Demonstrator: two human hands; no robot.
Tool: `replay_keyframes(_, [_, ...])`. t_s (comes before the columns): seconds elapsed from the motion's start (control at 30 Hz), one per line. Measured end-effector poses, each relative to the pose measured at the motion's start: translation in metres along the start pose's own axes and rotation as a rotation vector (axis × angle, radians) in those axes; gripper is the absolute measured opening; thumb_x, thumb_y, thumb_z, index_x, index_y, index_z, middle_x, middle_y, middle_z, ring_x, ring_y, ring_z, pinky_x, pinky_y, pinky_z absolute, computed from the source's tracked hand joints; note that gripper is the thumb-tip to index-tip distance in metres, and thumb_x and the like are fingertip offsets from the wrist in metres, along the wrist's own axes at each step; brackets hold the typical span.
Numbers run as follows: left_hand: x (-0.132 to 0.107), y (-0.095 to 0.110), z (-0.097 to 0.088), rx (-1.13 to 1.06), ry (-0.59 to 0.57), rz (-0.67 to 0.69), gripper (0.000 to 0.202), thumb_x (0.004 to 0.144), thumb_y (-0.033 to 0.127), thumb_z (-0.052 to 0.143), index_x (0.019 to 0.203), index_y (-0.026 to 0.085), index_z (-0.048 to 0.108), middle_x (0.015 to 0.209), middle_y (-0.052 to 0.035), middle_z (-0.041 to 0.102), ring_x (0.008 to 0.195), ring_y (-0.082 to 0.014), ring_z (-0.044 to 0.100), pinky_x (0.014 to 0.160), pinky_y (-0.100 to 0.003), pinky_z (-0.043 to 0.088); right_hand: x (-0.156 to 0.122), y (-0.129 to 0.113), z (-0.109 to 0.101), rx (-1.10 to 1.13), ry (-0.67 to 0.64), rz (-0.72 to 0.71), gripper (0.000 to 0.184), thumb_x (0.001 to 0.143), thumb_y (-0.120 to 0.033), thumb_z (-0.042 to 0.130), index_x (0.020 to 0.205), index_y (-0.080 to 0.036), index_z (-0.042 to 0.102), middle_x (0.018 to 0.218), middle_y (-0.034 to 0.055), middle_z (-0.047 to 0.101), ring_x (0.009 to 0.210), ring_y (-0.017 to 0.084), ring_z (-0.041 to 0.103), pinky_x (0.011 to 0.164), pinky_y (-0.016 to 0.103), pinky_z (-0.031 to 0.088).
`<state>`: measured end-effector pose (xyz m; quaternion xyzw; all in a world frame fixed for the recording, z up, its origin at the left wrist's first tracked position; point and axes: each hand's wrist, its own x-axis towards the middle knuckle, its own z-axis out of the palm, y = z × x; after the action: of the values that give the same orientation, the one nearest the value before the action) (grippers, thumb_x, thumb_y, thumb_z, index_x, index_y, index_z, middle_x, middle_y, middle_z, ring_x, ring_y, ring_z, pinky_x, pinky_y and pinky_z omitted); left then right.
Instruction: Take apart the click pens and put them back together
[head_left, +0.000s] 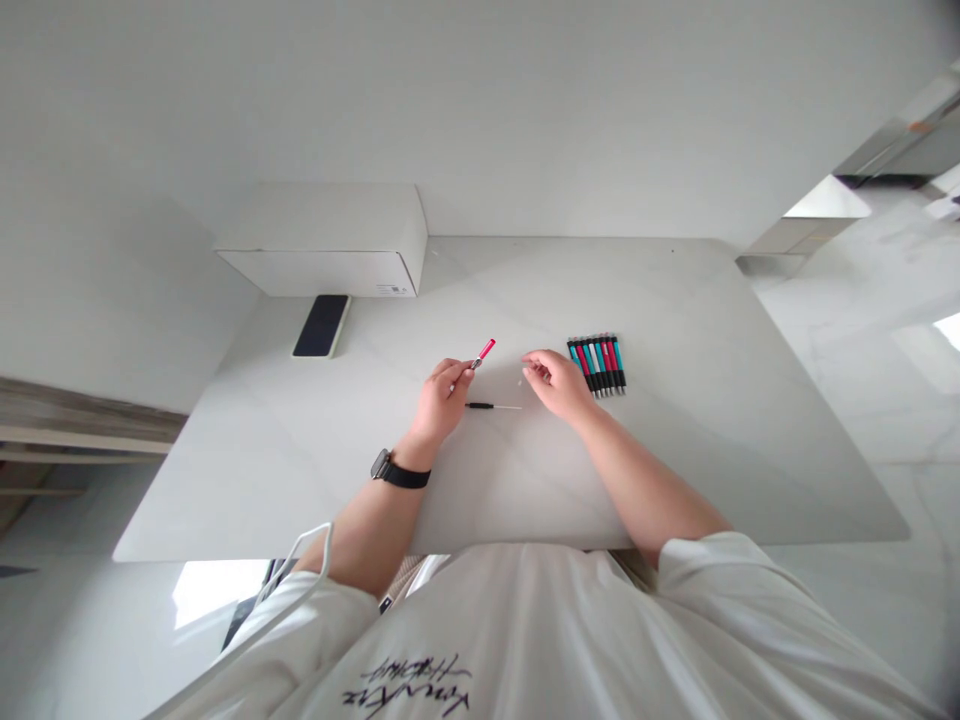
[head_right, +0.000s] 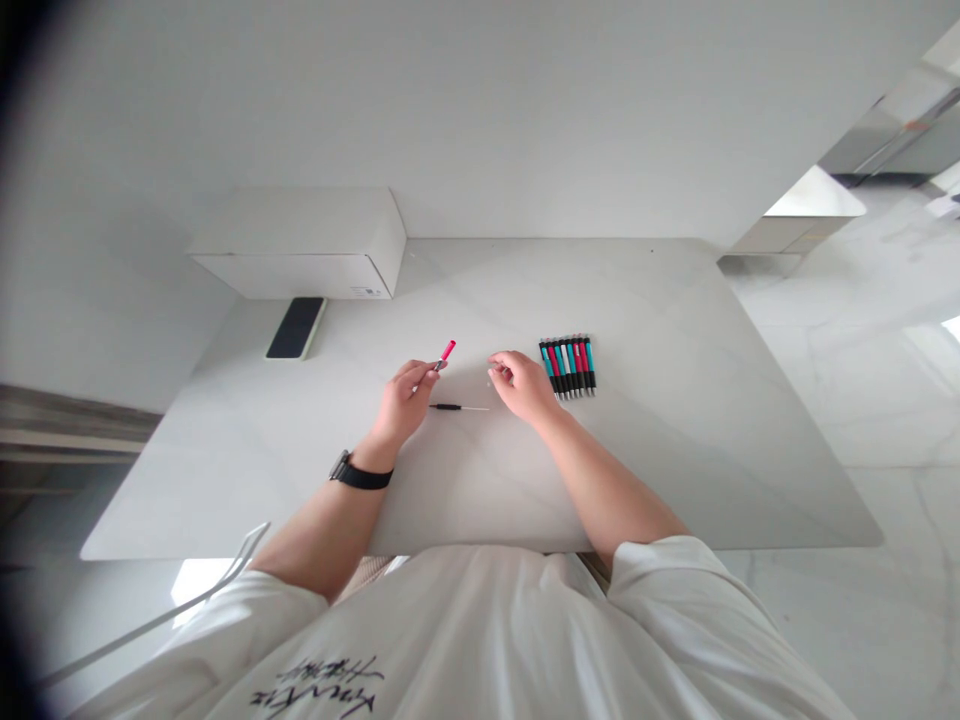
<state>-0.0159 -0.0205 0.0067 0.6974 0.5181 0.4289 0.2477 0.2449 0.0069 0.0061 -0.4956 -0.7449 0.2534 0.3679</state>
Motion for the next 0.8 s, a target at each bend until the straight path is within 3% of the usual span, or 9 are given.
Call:
replay_keyframes(0.1, [0.0011, -0.0036, 0.0005, -0.025, 0.006, -0.033, 0.035, 0.109, 0.040, 0.047, 0.113, 0.020, 0.076, 0.102, -0.0073, 0.070, 0.095, -0.0192, 0.067, 0.088, -0.034, 0.052, -0.0012, 0.0086, 0.0036, -0.108, -0.097, 0.007, 0.019, 0.092, -0.027, 0.073, 0.111, -0.026, 0.074, 0.103, 0.0054, 0.074, 0.080, 0.019, 0.068, 0.082, 0.034, 0.055])
replay_keyframes(0.27, [0.0014, -0.0076, 0.0031, -0.044, -0.020, -0.081, 0.034, 0.109, 0.040, 0.048, 0.117, 0.021, 0.074, 0.106, -0.0072, 0.073, 0.099, -0.0201, 0.068, 0.091, -0.035, 0.052, -0.0017, 0.0072, 0.0069, -0.189, -0.146, -0.020, 0.007, 0.092, -0.021, 0.070, 0.093, -0.026, 0.075, 0.097, 0.0051, 0.072, 0.086, 0.020, 0.069, 0.080, 0.032, 0.053])
replay_keyframes(0.5, [0.0003, -0.0058, 0.0036, 0.026, -0.035, -0.044, 0.024, 0.104, 0.036, 0.057, 0.114, 0.023, 0.074, 0.104, -0.0064, 0.071, 0.090, -0.0189, 0.065, 0.085, -0.034, 0.053, 0.0019, 0.0066, 0.0047, 0.162, -0.012, 0.149, 0.014, 0.097, -0.039, 0.065, 0.100, -0.027, 0.073, 0.094, 0.0019, 0.078, 0.084, 0.020, 0.072, 0.080, 0.033, 0.056])
replay_keyframes(0.67, [-0.0004, -0.0009, 0.0042, 0.047, -0.050, -0.031, 0.022, 0.102, 0.035, 0.059, 0.113, 0.024, 0.075, 0.102, -0.0057, 0.070, 0.088, -0.0183, 0.066, 0.083, -0.034, 0.054, 0.0043, 0.0059, 0.0080, 0.336, 0.087, 0.102, 0.028, 0.097, -0.050, 0.065, 0.107, -0.027, 0.077, 0.112, 0.0057, 0.078, 0.103, 0.023, 0.073, 0.094, 0.037, 0.058])
replay_keyframes(0.8, [-0.0007, -0.0009, 0.0055, 0.056, -0.065, -0.024, 0.019, 0.100, 0.034, 0.063, 0.112, 0.024, 0.075, 0.103, -0.0050, 0.069, 0.088, -0.0175, 0.066, 0.084, -0.033, 0.056, 0.0041, 0.0055, 0.0109, 0.421, 0.139, 0.158, 0.033, 0.089, -0.054, 0.075, 0.107, -0.026, 0.074, 0.102, 0.0047, 0.076, 0.094, 0.021, 0.072, 0.089, 0.036, 0.059])
